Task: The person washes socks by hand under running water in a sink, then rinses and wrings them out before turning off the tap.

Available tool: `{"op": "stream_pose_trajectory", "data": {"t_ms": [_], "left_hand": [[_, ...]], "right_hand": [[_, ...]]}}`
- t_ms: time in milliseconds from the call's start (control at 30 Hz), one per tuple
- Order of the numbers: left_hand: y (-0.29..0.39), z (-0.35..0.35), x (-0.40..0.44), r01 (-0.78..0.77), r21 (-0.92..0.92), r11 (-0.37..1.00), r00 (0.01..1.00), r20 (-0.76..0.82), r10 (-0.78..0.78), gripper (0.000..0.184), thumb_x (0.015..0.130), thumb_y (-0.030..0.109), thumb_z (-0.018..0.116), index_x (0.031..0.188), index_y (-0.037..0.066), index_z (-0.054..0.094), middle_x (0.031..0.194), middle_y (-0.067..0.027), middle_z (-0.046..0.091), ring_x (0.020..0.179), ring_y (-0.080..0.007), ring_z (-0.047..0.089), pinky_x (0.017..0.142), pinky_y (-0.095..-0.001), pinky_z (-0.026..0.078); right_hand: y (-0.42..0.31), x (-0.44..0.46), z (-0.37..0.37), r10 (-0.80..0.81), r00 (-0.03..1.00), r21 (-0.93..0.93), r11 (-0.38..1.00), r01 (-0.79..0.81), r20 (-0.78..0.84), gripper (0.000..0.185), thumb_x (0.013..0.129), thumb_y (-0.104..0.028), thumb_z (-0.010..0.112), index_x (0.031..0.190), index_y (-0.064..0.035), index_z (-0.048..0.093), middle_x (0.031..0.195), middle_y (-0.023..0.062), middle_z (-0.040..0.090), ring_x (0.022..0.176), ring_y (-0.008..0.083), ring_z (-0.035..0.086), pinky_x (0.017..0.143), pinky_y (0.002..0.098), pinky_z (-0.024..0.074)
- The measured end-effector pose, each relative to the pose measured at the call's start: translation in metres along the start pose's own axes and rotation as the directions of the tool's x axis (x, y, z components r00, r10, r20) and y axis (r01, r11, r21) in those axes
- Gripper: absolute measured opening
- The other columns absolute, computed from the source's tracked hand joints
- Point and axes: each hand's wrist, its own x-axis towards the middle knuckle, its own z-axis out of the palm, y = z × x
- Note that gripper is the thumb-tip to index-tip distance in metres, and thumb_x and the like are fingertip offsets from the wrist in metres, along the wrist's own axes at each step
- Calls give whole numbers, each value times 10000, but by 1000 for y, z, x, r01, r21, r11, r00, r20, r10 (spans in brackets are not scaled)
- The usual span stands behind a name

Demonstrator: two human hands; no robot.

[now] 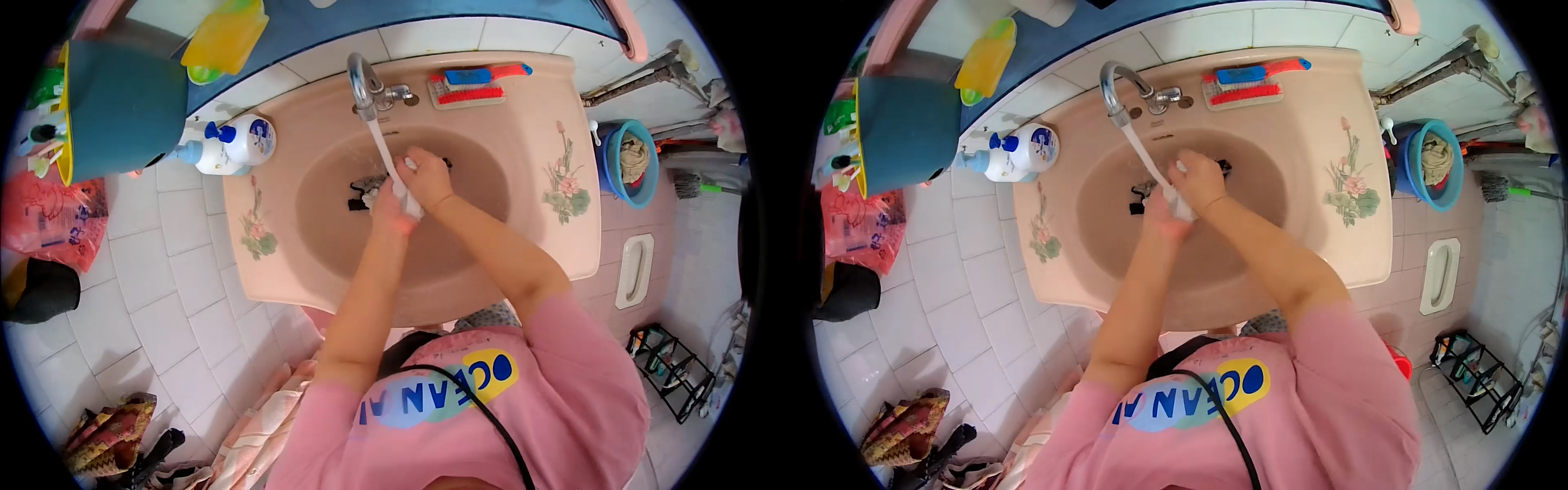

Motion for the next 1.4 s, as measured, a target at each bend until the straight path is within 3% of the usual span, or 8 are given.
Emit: {"op": "stream_pose_trajectory", "data": {"t_ms": [200,367,467,567,667,733,1100,1400], "left_hand": [[28,-99,55,-9,121,993,864,500,-52,175,918,231,453,946,83,543,900,-47,588,832,-189,584,751,-320,500],[3,14,-18,-65,10,998,998,-13,65,184,914,247,470,934,87,557,916,-46,593,877,-199,583,773,-321,490],[10,-15,5,-58,-78,995,995,-82,51,180,917,227,453,944,88,565,931,-42,612,862,-198,592,770,-341,490],[18,-84,41,80,35,996,904,418,-87,185,906,240,469,940,89,570,910,-35,622,837,-193,599,741,-333,492],[8,-45,5,-14,44,999,902,431,-7,188,896,257,489,936,95,576,884,-21,627,815,-189,604,712,-326,495],[7,-9,-13,74,-98,992,988,-124,-86,320,924,298,347,1053,79,541,1032,-64,604,965,-249,578,838,-387,463],[59,1,-10,331,217,918,942,-26,-333,429,899,411,474,1095,35,541,1012,-127,587,912,-263,586,798,-467,484],[60,0,-18,308,447,840,930,47,-365,381,777,187,698,1104,82,533,962,-72,605,827,-200,614,679,-381,542]], "right_hand": [[-30,-75,15,-568,821,-9,823,568,-68,175,733,-225,631,702,-64,570,738,158,601,732,345,590,645,428,475],[-4,-6,11,233,959,370,887,-277,159,178,727,-224,634,692,-66,559,792,174,607,830,362,588,761,449,462],[-11,-23,14,-65,998,57,996,65,0,168,722,-208,631,715,-54,563,780,185,598,779,375,577,717,449,461],[-25,-63,17,-517,853,-49,856,515,-68,187,715,-201,639,728,-43,540,654,153,546,658,346,569,601,450,455],[8,-20,29,-386,922,-142,913,382,-1,174,709,-209,637,681,-50,572,689,170,569,681,354,570,594,440,444],[12,19,8,-67,994,-12,998,68,88,264,745,-279,620,731,-18,582,789,193,571,747,389,546,687,450,441],[-9,-40,-20,-681,538,104,662,742,497,257,676,-177,695,860,-48,571,1001,135,514,950,318,496,800,380,428],[8,7,-33,-311,898,325,923,208,310,162,784,-151,637,890,-33,603,1031,83,535,1000,200,506,828,314,416]]}}
